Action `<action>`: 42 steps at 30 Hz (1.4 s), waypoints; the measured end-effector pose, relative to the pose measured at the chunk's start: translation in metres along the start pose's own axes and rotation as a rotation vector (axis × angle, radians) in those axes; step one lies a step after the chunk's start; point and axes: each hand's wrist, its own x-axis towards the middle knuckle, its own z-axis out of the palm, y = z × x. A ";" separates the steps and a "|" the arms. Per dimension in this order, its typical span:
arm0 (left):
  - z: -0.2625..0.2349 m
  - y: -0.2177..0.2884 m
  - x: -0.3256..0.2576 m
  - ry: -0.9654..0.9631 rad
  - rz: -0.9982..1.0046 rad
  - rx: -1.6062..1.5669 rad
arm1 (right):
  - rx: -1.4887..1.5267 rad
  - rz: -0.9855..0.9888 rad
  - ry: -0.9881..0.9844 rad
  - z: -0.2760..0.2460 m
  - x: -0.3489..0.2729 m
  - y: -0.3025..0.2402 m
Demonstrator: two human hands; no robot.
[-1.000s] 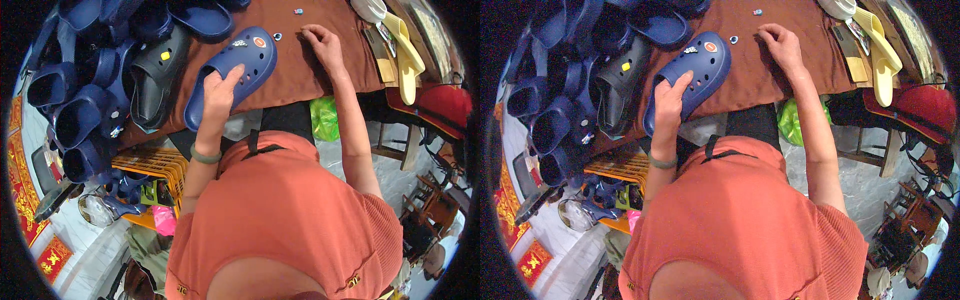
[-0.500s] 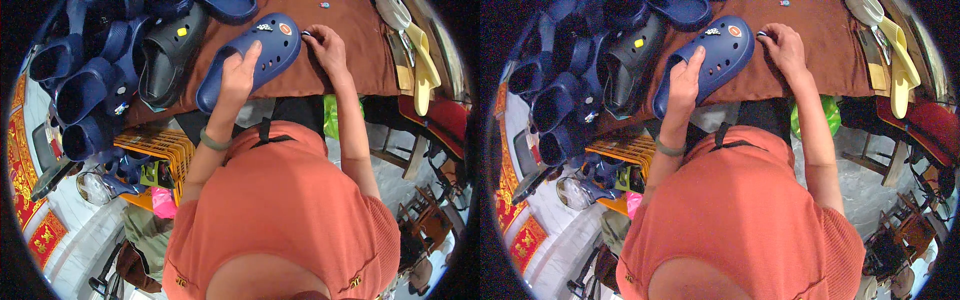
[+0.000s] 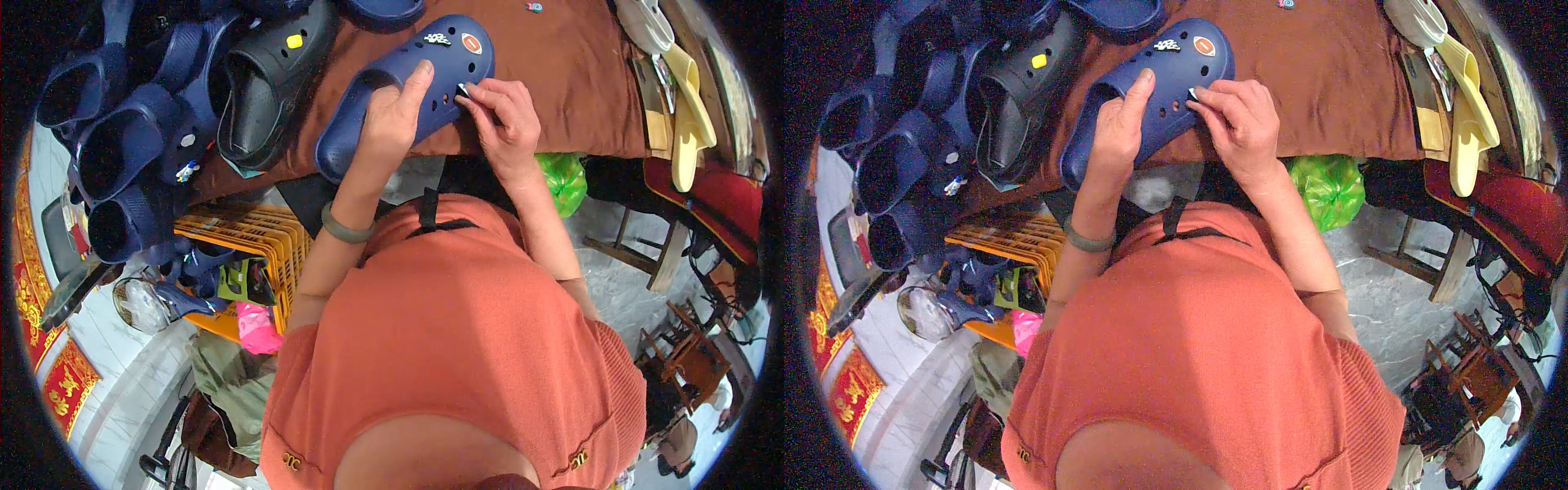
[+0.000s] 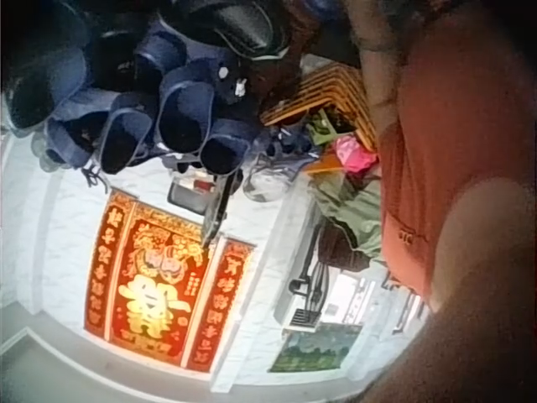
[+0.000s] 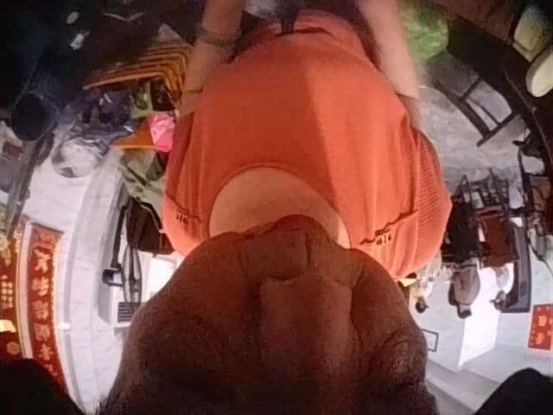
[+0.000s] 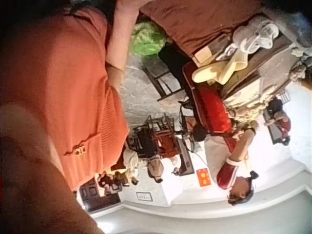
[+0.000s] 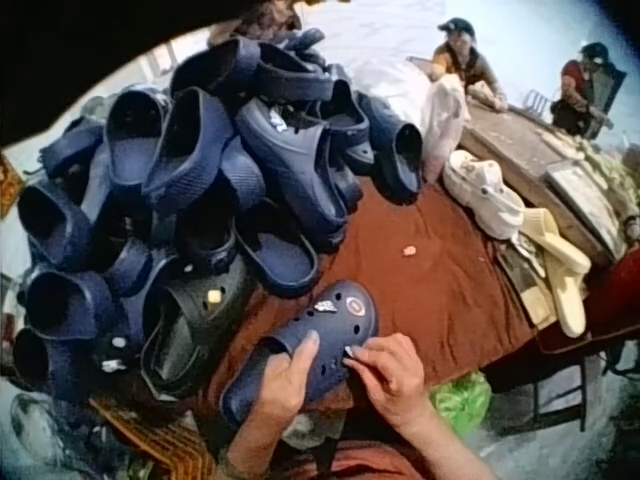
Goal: Decorating blue clogs with small plastic charms.
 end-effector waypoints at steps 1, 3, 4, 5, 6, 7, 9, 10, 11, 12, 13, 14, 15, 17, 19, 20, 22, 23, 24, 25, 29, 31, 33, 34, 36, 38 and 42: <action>0.000 -0.002 0.001 -0.009 0.048 -0.001 | -0.043 -0.068 -0.004 0.000 0.000 0.000; -0.001 -0.008 0.001 -0.019 0.093 -0.005 | -0.087 -0.135 -0.011 0.000 -0.003 -0.001; -0.003 -0.012 0.002 -0.044 0.227 0.090 | -0.118 -0.153 -0.015 0.002 -0.006 -0.002; -0.006 -0.015 0.003 -0.068 0.361 0.185 | -0.148 -0.172 -0.019 0.003 -0.008 -0.004; -0.009 -0.019 0.004 -0.067 0.359 0.183 | -0.148 -0.172 -0.023 0.002 -0.009 -0.006; -0.012 -0.023 0.004 -0.019 0.577 0.404 | -0.165 -0.150 -0.043 0.001 -0.010 -0.009; -0.011 -0.018 0.006 0.028 0.793 0.621 | -0.187 -0.128 -0.062 -0.003 -0.011 -0.013; -0.010 -0.015 0.004 -0.009 0.684 0.575 | -0.203 -0.094 -0.106 -0.005 -0.011 -0.015; -0.010 -0.011 0.001 -0.046 0.576 0.529 | -0.218 -0.061 -0.150 -0.008 -0.010 -0.017; -0.012 -0.013 -0.002 -0.046 0.577 0.526 | -0.220 -0.062 -0.150 -0.010 -0.010 -0.019; -0.016 -0.019 -0.005 -0.055 0.477 0.592 | -0.227 -0.042 -0.205 -0.013 -0.009 -0.021; -0.017 -0.019 -0.008 -0.065 0.376 0.655 | -0.236 -0.020 -0.260 -0.017 -0.008 -0.023; -0.015 -0.019 -0.010 -0.067 0.377 0.652 | -0.240 -0.021 -0.260 -0.019 -0.007 -0.024; -0.008 -0.014 -0.016 0.023 0.213 0.558 | -0.265 -0.001 -0.377 -0.023 -0.006 -0.027; -0.005 -0.007 -0.017 0.015 0.250 0.567 | -0.280 0.013 -0.426 -0.030 0.001 -0.032; -0.005 -0.004 -0.017 0.006 0.290 0.578 | -0.295 0.025 -0.471 -0.032 0.005 -0.034; -0.006 -0.003 -0.017 -0.016 0.286 0.564 | -0.293 0.011 -0.503 -0.035 0.013 -0.035; -0.006 -0.002 -0.017 -0.041 0.286 0.548 | -0.294 -0.004 -0.533 -0.036 0.016 -0.035; -0.006 -0.001 -0.017 -0.043 0.287 0.546 | -0.296 -0.004 -0.533 -0.036 0.018 -0.035; -0.007 0.000 -0.018 -0.031 0.265 0.577 | -0.295 -0.011 -0.558 -0.034 0.021 -0.033; -0.007 -0.003 -0.016 -0.006 0.213 0.609 | -0.296 -0.039 -0.541 -0.031 0.020 -0.032; -0.006 -0.006 -0.014 0.014 0.179 0.605 | -0.283 -0.033 -0.508 -0.029 0.018 -0.031; -0.005 -0.007 -0.013 0.034 0.144 0.605 | -0.265 -0.024 -0.472 -0.028 0.016 -0.029; -0.003 -0.008 -0.012 0.050 0.184 0.521 | -0.232 -0.026 -0.458 -0.028 0.017 -0.026; -0.001 -0.009 -0.012 0.073 0.230 0.441 | -0.193 -0.035 -0.442 -0.029 0.022 -0.019; -0.002 -0.012 -0.012 0.064 0.300 0.362 | 0.132 0.192 -0.556 -0.035 0.033 -0.005; -0.009 -0.027 -0.010 0.050 0.284 0.486 | -0.156 0.146 -0.179 -0.031 0.061 0.074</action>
